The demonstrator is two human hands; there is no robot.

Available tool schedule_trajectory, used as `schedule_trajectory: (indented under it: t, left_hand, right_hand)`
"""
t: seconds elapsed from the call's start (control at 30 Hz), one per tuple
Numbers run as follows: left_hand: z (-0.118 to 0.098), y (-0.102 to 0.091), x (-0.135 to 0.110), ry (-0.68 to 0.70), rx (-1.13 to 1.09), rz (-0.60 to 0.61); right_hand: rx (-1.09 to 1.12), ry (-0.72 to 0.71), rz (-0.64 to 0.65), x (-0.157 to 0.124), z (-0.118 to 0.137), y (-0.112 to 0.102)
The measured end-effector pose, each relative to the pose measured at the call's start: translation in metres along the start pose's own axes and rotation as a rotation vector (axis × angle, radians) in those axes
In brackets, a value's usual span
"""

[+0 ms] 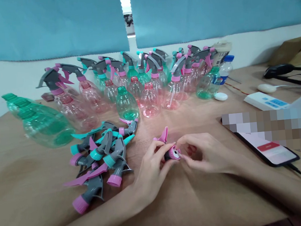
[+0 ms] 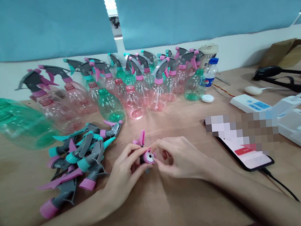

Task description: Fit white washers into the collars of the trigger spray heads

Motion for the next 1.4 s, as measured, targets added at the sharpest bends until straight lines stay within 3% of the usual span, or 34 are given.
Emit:
schedule_trajectory:
  t: [0.47, 0.77, 1.13, 1.4]
  left_hand:
    - [0.003, 0.002, 0.002, -0.051, 0.017, 0.045]
    - [0.001, 0.002, 0.003, 0.002, 0.001, 0.045]
    - [0.000, 0.000, 0.004, -0.062, -0.024, -0.006]
    - [0.003, -0.001, 0.003, -0.087, -0.044, -0.046]
  right_hand:
    - [-0.056, 0.019, -0.043, 0.000, -0.002, 0.005]
    - [-0.012, -0.041, -0.118, 0.000, 0.004, 0.010]
    - [-0.062, 0.003, -0.083, 0.001, 0.003, 0.001]
    - [0.157, 0.021, -0.059, -0.002, 0.005, 0.013]
Point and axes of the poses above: each hand's wrist, its own x-axis towards the middle knuckle, its own y-axis out of the palm, z = x × y, the point moved 3 cm from there along x, towards the middle knuckle, and after that the axes turned 11 degrees about y, right-handed, at the moved point
